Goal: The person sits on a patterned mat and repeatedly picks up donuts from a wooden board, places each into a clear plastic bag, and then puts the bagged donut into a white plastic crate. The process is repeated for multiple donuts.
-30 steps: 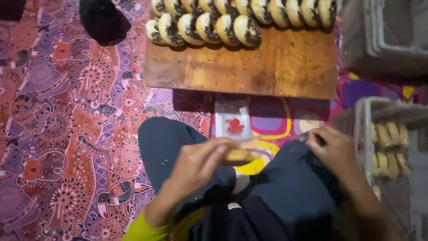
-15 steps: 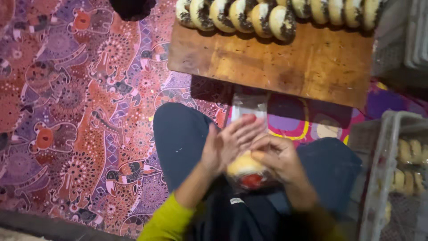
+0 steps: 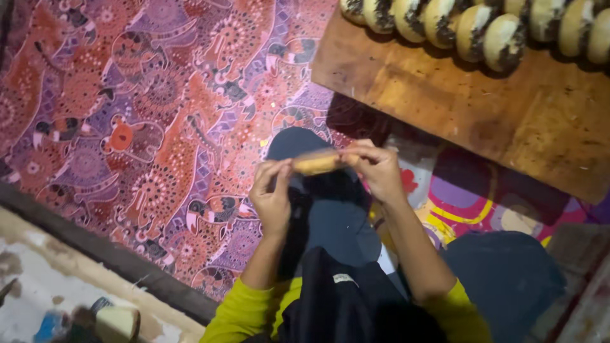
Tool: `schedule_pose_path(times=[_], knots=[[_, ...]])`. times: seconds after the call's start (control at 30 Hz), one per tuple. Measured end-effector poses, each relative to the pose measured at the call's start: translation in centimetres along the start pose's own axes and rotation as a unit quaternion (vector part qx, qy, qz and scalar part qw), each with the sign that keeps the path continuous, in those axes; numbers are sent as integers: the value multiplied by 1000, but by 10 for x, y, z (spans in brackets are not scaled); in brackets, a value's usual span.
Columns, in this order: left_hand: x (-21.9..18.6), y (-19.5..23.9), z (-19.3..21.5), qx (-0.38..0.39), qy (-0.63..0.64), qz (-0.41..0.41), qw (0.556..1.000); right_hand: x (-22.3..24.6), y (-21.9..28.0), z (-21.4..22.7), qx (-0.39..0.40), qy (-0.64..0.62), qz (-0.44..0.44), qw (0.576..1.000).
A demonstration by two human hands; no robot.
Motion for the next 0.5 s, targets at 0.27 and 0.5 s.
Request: schedule_pose_path(times=[0.27,0.5], knots=[[134,63,50,-5,4,276,961,-95,33,-14,-71,15,-144,987],[136,50,12,167,61,418,891,-109,27,8,-50,-151,-237,958]])
Point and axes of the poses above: each hand's wrist, its own y-axis away from the middle knuckle, its own z-axis out of the back of the hand, x = y × z, the point moved 7 cm from there along -y, towards the middle knuckle, and after that the axes turned 6 degrees about -x, right-handed, at the moved point
